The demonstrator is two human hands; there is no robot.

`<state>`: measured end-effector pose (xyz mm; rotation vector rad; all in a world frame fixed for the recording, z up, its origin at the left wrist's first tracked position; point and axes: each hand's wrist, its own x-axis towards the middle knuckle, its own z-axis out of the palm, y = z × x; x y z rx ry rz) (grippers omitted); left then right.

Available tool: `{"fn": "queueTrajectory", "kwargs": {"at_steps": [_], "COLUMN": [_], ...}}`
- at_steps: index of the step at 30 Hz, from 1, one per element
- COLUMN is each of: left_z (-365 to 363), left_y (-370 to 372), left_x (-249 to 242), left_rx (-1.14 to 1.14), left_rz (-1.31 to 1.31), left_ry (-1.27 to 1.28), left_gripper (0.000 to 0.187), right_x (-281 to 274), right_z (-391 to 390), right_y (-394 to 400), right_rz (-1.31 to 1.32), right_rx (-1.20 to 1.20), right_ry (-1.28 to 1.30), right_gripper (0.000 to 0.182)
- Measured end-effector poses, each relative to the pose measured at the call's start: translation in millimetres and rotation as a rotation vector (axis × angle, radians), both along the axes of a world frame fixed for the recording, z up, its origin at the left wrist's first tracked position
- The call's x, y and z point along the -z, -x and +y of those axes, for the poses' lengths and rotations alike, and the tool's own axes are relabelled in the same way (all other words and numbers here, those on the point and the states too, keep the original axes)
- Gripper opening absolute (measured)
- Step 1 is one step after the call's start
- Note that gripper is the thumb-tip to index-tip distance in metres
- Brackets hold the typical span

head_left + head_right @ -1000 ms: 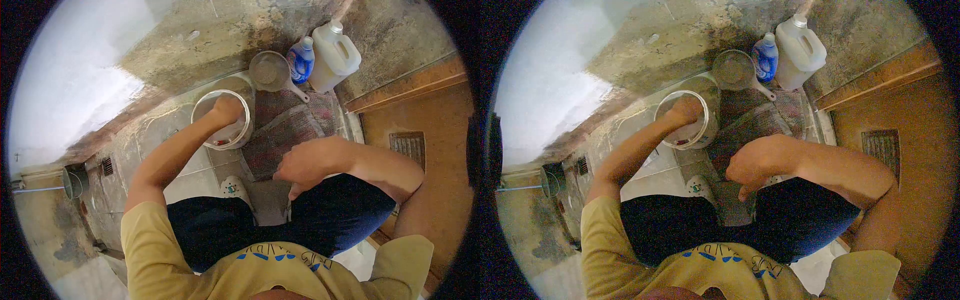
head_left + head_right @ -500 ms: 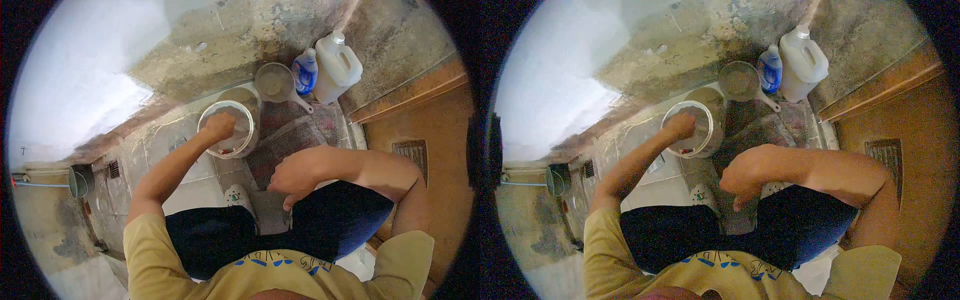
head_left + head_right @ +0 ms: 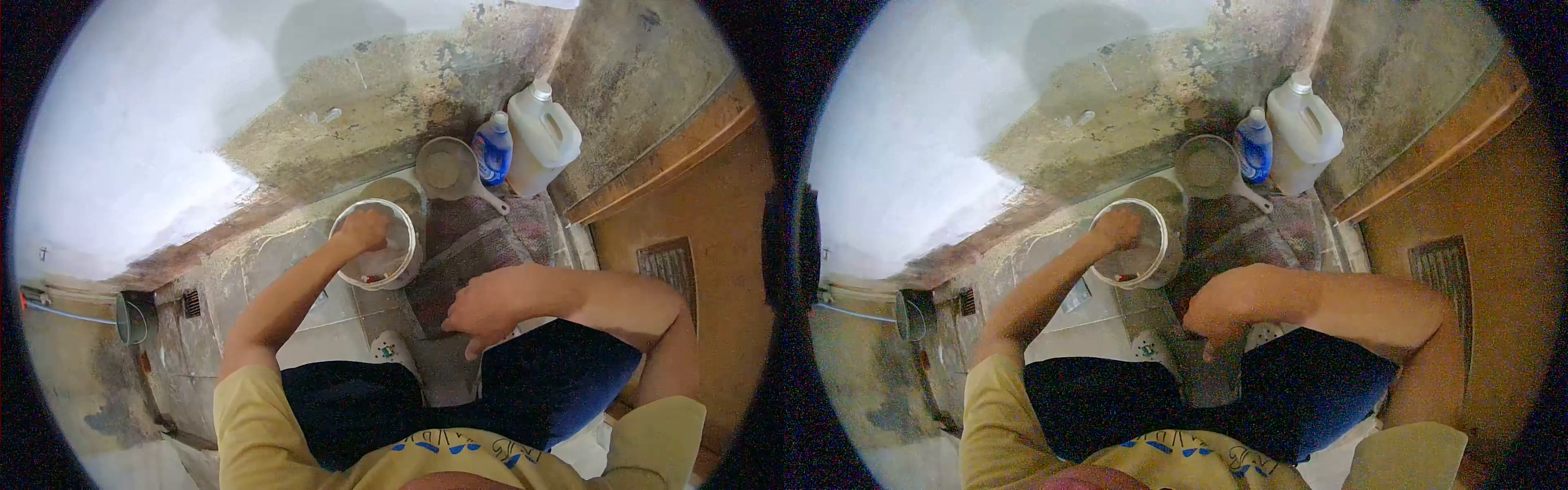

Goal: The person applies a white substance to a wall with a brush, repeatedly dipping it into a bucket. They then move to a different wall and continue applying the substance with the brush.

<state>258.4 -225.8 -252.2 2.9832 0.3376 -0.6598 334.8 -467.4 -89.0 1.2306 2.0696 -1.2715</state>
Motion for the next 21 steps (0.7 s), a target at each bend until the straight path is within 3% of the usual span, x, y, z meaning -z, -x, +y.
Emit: {"fn": "queueTrajectory", "kwargs": {"at_steps": [7,13,19,21], "left_z": [8.3,1.7,6.9,10.3], "left_y": [-5.2,-7.8,-4.3,-1.9], "left_x": [18.4,-5.4,3.5,14.5], "left_rx": [0.07,0.041,0.054,0.11], "left_rz": [0.032,0.14,0.111,-0.035], "left_ry": [-0.035,0.02,0.003,-0.027], "left_gripper": [0.029,0.029,0.034,0.032], "right_x": [9.2,8.7,20.3,21.6], "right_z": [-3.9,1.8,4.0,3.6], "right_y": [-3.7,-4.8,-4.4,-5.0], "right_rz": [0.007,0.017,0.02,0.02], "right_rx": [-0.008,0.007,-0.037,-0.021], "right_ry": [-0.036,-0.003,-0.049,-0.05], "right_gripper": [0.058,0.057,0.057,0.057]}}
